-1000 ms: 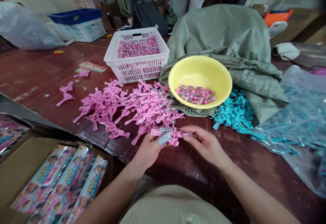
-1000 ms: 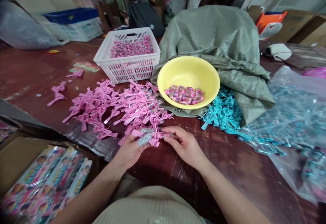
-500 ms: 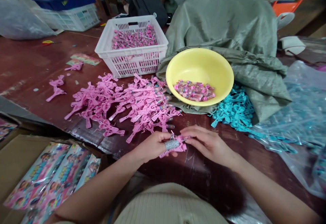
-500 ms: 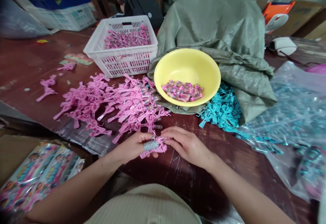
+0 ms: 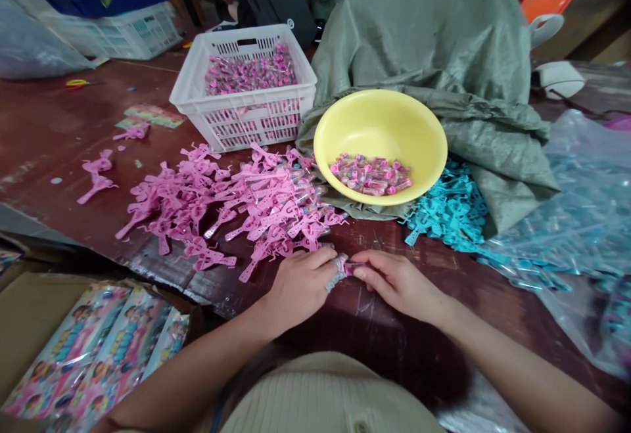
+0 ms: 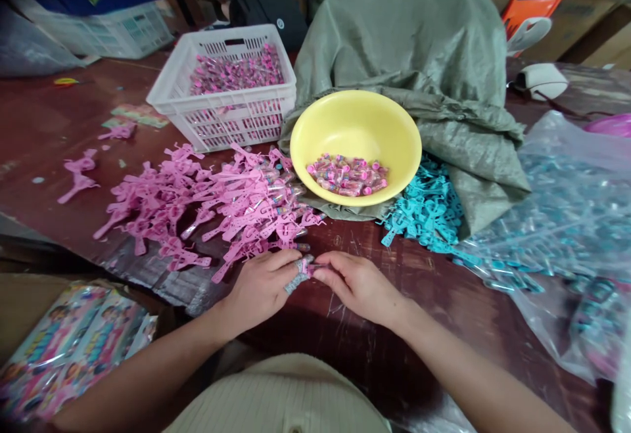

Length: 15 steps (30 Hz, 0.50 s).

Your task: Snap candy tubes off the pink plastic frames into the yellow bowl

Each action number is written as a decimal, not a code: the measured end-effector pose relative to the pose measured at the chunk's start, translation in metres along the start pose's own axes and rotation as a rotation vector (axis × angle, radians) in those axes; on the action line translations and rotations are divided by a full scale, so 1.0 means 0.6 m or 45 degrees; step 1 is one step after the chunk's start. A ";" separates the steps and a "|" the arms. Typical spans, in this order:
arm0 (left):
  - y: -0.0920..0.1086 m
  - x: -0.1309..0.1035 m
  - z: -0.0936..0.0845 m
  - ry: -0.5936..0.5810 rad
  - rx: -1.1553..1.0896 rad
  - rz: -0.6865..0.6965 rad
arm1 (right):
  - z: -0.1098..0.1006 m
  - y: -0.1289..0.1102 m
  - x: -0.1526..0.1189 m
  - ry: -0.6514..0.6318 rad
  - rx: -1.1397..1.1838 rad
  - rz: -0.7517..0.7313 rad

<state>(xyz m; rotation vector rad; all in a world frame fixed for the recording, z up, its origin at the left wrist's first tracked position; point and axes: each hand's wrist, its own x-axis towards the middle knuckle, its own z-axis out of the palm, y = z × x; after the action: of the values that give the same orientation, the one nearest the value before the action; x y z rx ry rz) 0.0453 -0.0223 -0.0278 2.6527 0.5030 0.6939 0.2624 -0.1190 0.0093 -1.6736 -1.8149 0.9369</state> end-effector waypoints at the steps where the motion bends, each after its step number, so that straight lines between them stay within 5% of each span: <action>1: -0.005 0.000 -0.002 -0.021 -0.042 -0.028 | -0.004 0.002 0.001 -0.010 -0.020 0.038; 10: -0.029 -0.003 -0.018 0.138 0.014 -0.054 | -0.032 -0.019 0.070 -0.084 -0.186 0.220; 15: -0.059 -0.012 -0.022 0.104 -0.539 -0.578 | -0.132 0.030 0.175 0.317 -0.902 0.167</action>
<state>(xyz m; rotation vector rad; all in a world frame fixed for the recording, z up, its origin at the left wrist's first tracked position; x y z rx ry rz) 0.0235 0.0088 -0.0345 2.0272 0.8413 0.6763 0.3205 -0.0030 0.0366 -2.2177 -2.0005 0.0905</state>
